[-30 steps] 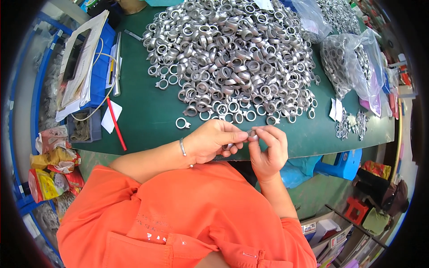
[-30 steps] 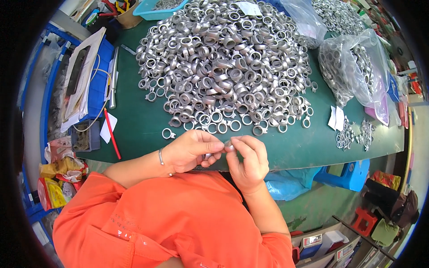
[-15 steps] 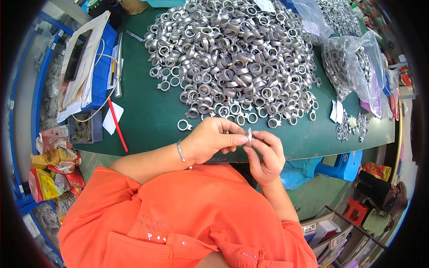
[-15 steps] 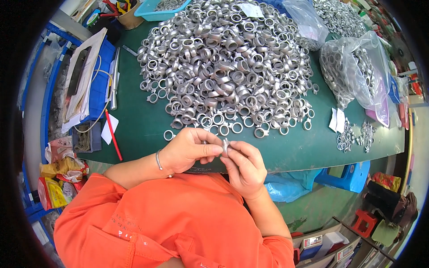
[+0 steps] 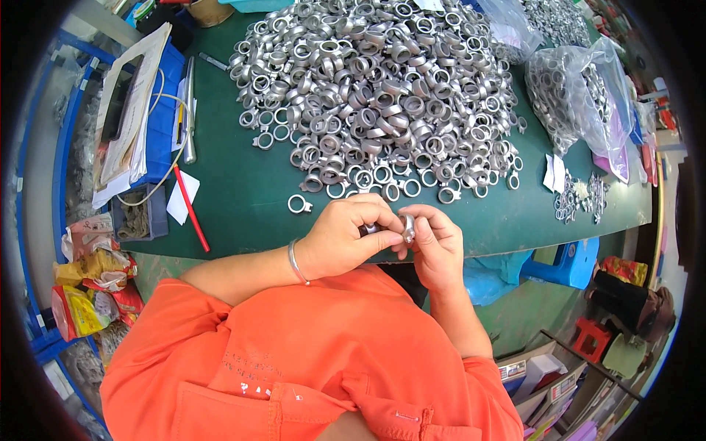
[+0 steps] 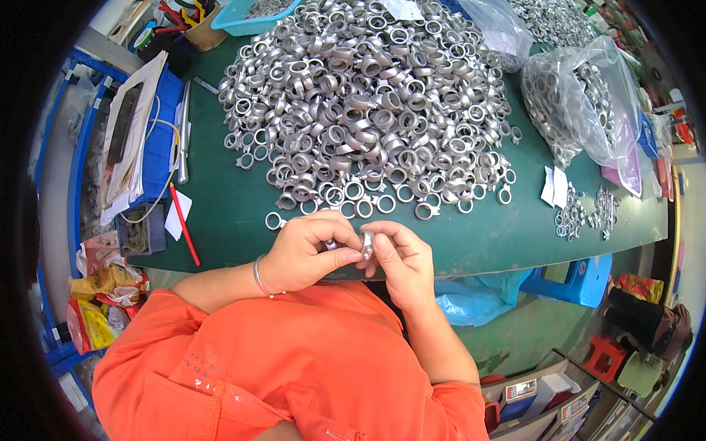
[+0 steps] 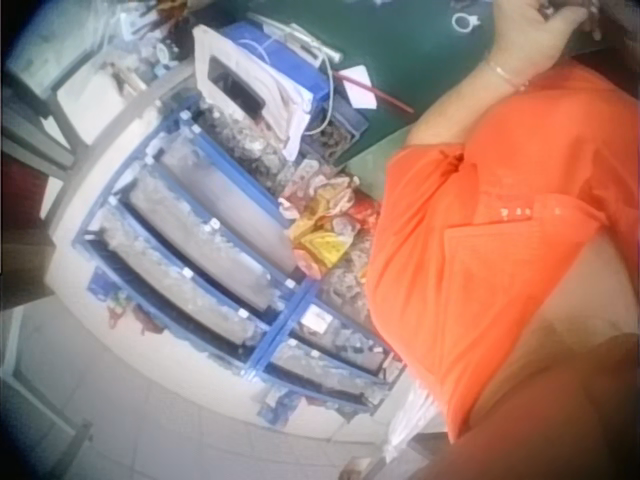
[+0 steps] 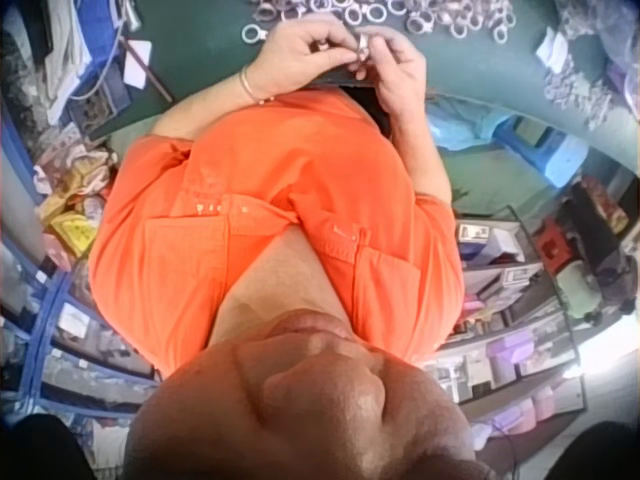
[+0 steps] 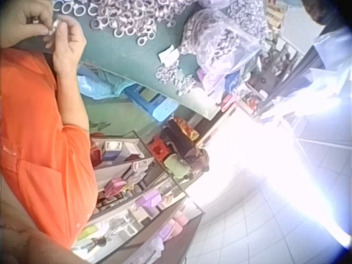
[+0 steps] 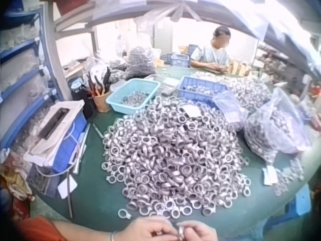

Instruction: The person sorts small metal rings by picking them up from a large pile on the table and placing them into a plastic bag.

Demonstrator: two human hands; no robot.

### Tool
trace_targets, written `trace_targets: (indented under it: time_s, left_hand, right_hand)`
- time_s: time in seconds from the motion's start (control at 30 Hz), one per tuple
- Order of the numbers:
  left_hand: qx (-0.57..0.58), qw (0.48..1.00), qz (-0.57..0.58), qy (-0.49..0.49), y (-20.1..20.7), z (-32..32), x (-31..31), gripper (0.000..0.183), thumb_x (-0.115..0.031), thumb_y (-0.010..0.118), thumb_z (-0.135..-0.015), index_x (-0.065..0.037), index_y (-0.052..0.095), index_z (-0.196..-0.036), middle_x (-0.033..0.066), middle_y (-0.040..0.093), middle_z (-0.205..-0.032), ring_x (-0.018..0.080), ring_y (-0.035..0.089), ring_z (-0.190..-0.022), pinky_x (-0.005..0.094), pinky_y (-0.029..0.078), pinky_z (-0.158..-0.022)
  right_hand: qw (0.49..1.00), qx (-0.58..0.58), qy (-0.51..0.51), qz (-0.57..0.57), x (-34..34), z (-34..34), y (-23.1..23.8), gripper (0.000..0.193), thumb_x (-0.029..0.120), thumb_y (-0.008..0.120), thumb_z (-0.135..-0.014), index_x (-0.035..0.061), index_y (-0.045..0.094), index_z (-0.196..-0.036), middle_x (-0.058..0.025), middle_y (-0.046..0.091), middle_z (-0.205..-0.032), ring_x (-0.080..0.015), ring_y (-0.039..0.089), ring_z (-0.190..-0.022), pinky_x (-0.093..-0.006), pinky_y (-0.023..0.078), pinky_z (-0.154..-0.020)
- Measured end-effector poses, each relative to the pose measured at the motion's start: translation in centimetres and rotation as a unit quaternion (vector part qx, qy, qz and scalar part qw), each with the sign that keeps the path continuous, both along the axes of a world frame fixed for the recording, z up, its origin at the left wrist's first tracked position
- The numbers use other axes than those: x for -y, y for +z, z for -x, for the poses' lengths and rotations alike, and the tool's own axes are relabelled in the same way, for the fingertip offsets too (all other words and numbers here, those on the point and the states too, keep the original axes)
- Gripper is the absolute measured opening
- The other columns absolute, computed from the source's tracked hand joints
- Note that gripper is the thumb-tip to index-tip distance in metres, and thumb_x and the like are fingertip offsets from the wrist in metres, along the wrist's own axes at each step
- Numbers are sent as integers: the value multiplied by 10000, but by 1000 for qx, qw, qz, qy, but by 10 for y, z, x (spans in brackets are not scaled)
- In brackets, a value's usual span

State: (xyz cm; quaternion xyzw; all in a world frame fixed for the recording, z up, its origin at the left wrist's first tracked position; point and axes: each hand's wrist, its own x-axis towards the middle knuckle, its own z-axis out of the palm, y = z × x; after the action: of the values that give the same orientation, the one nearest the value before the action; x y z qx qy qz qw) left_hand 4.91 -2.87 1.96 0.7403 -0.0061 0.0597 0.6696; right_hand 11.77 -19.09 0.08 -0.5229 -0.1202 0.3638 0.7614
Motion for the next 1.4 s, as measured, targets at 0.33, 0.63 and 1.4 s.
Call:
trace_targets:
  time_s: [0.33, 0.63, 1.4]
  left_hand:
    - [-28, 999, 6, 22, 3, 4, 3, 69, -45, 683, -750, -3, 648, -793, 39, 586, -744, 89, 521, -639, 214, 406, -561]
    - [-330, 851, 409, -1, -8, 0, -8, 204, -221, 463, -930, -36, 540, -968, 39, 583, -781, 101, 567, -634, 205, 448, -453]
    - [6, 999, 21, 38, -2, 2, -4, 67, -46, 649, -783, -10, 631, -837, 38, 577, -804, 112, 546, -712, 228, 431, -631]
  right_hand:
    - [982, -180, 26, -58, 1, 3, -10, 292, 223, 469, -933, -50, 561, -985, -84, 605, -769, -137, 577, -552, -225, 460, -457]
    - [929, 370, -12, 17, -3, 1, 4, 206, -94, 643, -706, -9, 612, -891, -147, 601, -998, -242, 593, -900, -328, 485, -794]
    - [992, 122, -14, 30, -3, -1, -3, 90, 16, 544, -867, -6, 538, -954, -73, 590, -839, -123, 548, -739, -252, 457, -664]
